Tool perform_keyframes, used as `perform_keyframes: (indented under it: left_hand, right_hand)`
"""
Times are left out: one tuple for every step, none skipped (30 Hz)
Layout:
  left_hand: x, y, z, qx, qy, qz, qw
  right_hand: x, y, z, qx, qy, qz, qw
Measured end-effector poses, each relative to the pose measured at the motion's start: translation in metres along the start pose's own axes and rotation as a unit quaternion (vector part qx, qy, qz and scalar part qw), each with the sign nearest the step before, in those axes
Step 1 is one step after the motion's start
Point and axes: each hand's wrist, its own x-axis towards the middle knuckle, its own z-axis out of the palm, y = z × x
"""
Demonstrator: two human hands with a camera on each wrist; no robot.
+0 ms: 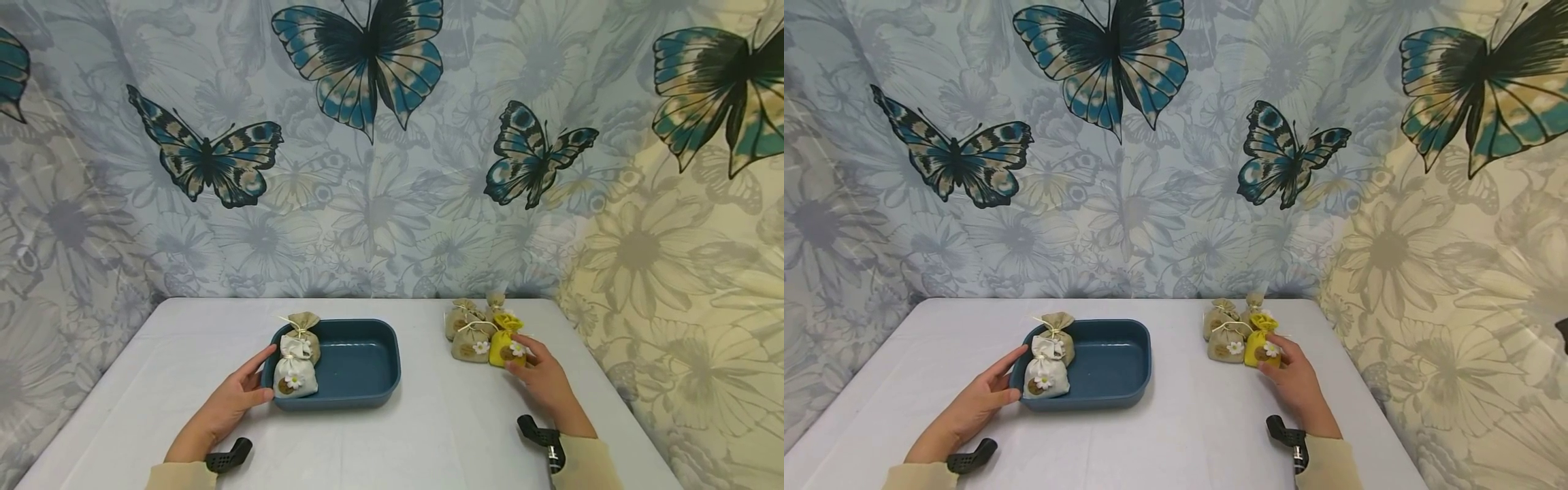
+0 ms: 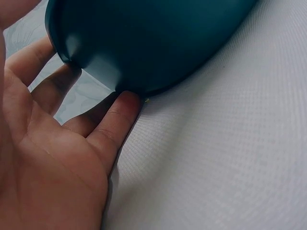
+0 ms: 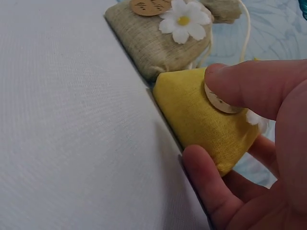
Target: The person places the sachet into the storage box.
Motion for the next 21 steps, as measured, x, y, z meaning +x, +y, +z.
perform_keyframes:
  left_hand:
    - [0.0002,-0.0001,0.0,0.001,0.0,0.0,1.0]
    - [0.0004,-0.0003,0.0,0.001,0.0,0.001,1.0]
    - [0.0005,-0.0003,0.0,0.002,0.0,0.001,1.0]
    - [0.0006,-0.0004,0.0,0.002,-0.001,0.001,1.0]
    - [0.0007,-0.0003,0.0001,0.002,0.0,0.001,1.0]
    - [0.0007,-0.0002,0.0001,0.003,0.001,0.002,1.0]
    - [0.0006,0.0001,0.0002,0.001,0.0,0.001,1.0]
    - [0.0006,0.0005,0.0004,0.0,0.001,0.0,1.0]
    - [0.0004,0.001,0.0005,-0.002,0.001,-0.001,1.0]
    - [0.0004,0.0013,0.0006,-0.002,0.002,-0.001,1.0]
    - [0.0002,0.0017,0.0008,-0.002,0.002,0.0,1.0]
    - [0.0,0.0021,0.001,0.0,0.001,0.001,1.0]
    - [-0.0003,0.0026,0.0011,-0.002,-0.003,0.003,1.0]
    - [-0.0005,0.0028,0.0013,-0.001,-0.006,0.008,1.0]
    - [-0.0007,0.0029,0.0014,-0.001,-0.009,0.012,0.9999]
    - [-0.001,0.003,0.0016,0.001,-0.012,0.018,0.9998]
    - [-0.0014,0.0031,0.0018,0.001,-0.014,0.022,0.9997]
    - [-0.0016,0.0032,0.0019,-0.001,-0.017,0.026,0.9995]
    - [-0.0017,0.0032,0.002,-0.002,-0.02,0.028,0.9994]
    - [-0.0018,0.0031,0.002,-0.003,-0.019,0.029,0.9994]
    - [-0.0018,0.0029,0.0019,-0.003,-0.017,0.027,0.9995]
  right_hand:
    - [-0.0003,-0.0001,0.0004,-0.003,0.003,0.005,1.0]
    - [-0.0006,-0.0002,0.0007,-0.007,0.005,0.01,0.9999]
    - [-0.001,-0.0004,0.0011,-0.01,0.008,0.015,0.9998]
    - [-0.0012,-0.0003,0.0013,-0.018,0.012,0.017,0.9996]
    - [-0.0013,-0.0003,0.0015,-0.023,0.015,0.018,0.9995]
    - [-0.0014,0.0,0.0016,-0.03,0.019,0.017,0.9992]
    - [-0.0016,0.0002,0.0017,-0.036,0.022,0.015,0.999]
    - [-0.002,0.0005,0.0016,-0.043,0.025,0.012,0.9987]
    - [-0.0022,0.001,0.0015,-0.052,0.028,0.007,0.9982]
    - [-0.0024,0.0017,0.0012,-0.062,0.03,0.002,0.9976]
    - [-0.0029,0.0019,0.001,-0.068,0.032,-0.001,0.9972]
    - [-0.0035,0.0021,0.0007,-0.077,0.033,-0.005,0.9965]
    - [-0.0042,0.0021,0.0003,-0.081,0.033,-0.009,0.9961]
    - [-0.0047,0.0019,0.0,-0.084,0.033,-0.013,0.9959]
    - [-0.0052,0.0016,-0.0004,-0.086,0.033,-0.015,0.9956]
    - [-0.0057,0.0011,-0.0007,-0.088,0.032,-0.015,0.9955]
    - [-0.0061,0.0004,-0.0009,-0.085,0.031,-0.015,0.9958]
    - [-0.0065,-0.0003,-0.0011,-0.081,0.029,-0.014,0.9962]
    - [-0.0067,-0.0008,-0.0012,-0.076,0.028,-0.012,0.9966]
    - [-0.0068,-0.0012,-0.0011,-0.074,0.028,-0.011,0.9968]
    - [-0.0067,-0.0014,-0.0009,-0.071,0.027,-0.01,0.9971]
